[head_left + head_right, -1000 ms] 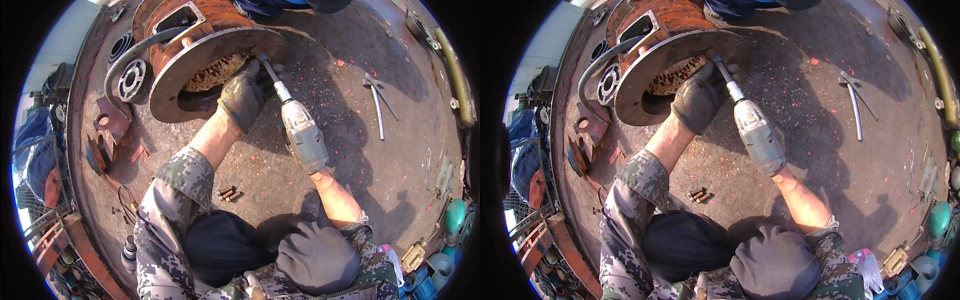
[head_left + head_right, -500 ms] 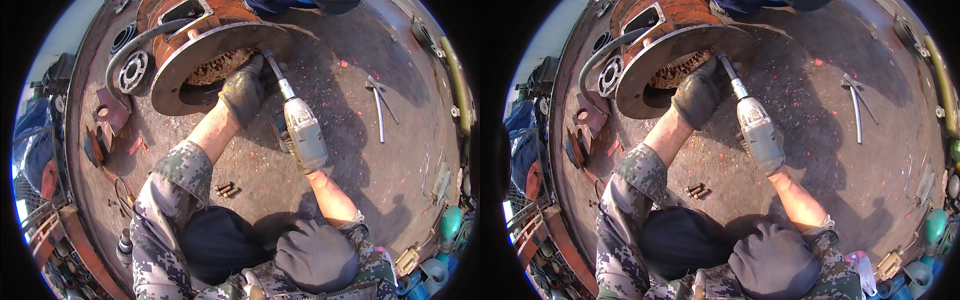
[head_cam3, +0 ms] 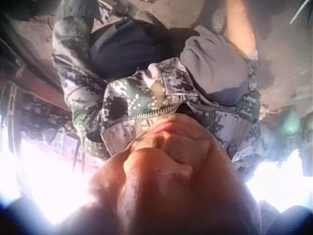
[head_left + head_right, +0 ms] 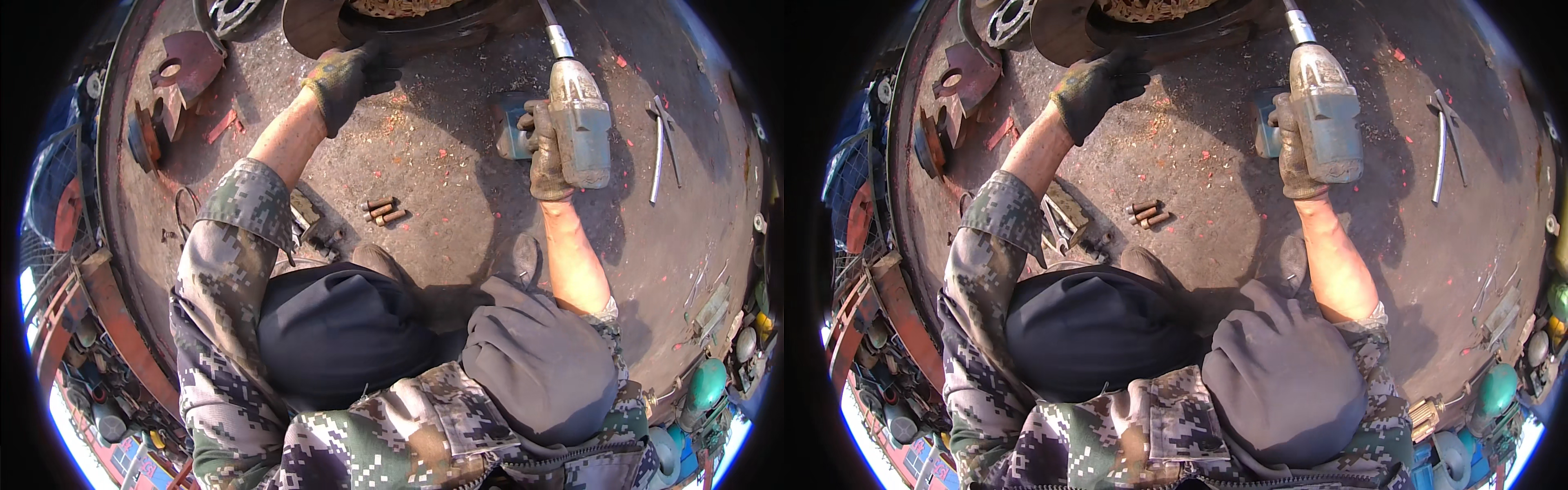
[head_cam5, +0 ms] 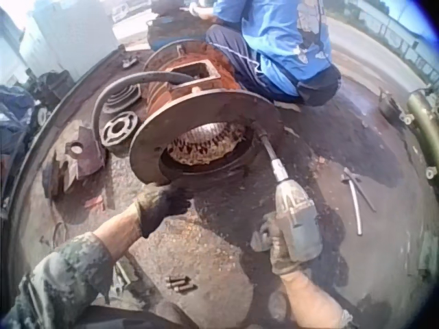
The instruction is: The person sits on the ground and assembles mechanical parts, using an impact wrench to tighten bolts into a large cylindrical component. They handle bolts and nuts by hand, then use the tool to secure them.
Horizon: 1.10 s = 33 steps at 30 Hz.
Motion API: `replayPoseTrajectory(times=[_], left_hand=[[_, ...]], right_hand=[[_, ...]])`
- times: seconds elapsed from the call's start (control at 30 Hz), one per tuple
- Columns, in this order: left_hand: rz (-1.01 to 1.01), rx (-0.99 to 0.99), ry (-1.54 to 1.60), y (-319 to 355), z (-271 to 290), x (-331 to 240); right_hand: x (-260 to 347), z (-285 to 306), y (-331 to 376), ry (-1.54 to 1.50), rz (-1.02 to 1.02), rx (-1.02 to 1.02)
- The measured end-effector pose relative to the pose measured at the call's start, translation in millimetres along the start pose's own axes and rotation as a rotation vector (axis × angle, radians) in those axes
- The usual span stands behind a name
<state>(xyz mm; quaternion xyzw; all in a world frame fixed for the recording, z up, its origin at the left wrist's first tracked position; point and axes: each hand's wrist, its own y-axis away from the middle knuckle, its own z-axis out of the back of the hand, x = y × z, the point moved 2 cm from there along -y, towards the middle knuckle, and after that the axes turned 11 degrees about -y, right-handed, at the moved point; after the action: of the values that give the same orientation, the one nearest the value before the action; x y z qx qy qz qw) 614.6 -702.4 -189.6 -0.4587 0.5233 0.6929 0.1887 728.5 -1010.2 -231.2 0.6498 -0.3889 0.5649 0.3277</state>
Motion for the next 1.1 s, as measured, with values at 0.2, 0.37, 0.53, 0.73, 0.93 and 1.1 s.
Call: replayPoseTrajectory(times=[0.2,0.37,0.53,0.73,0.93,1.1], left_hand=[[0.084,-0.12,-0.165,45,36,64],[0.021,-0.181,-0.164,152,35,146],[0.09,-0.33,0.076,214,-6,244],[0.067,-0.452,-0.141,230,7,230],[0.019,-0.345,-0.275,218,7,222],[0.046,-0.224,-0.253,203,-10,238]], right_hand=[[9,-2,1,-0.117,-0.118,-0.119],[8,-23,-1,-0.117,-0.048,-0.199],[6,-4,-8,-0.034,-0.019,-0.233],[8,-12,-6,-0.028,-0.045,-0.266],[9,-16,-7,-0.01,-0.064,-0.165],[14,-9,-8,0.018,-0.063,-0.121]])
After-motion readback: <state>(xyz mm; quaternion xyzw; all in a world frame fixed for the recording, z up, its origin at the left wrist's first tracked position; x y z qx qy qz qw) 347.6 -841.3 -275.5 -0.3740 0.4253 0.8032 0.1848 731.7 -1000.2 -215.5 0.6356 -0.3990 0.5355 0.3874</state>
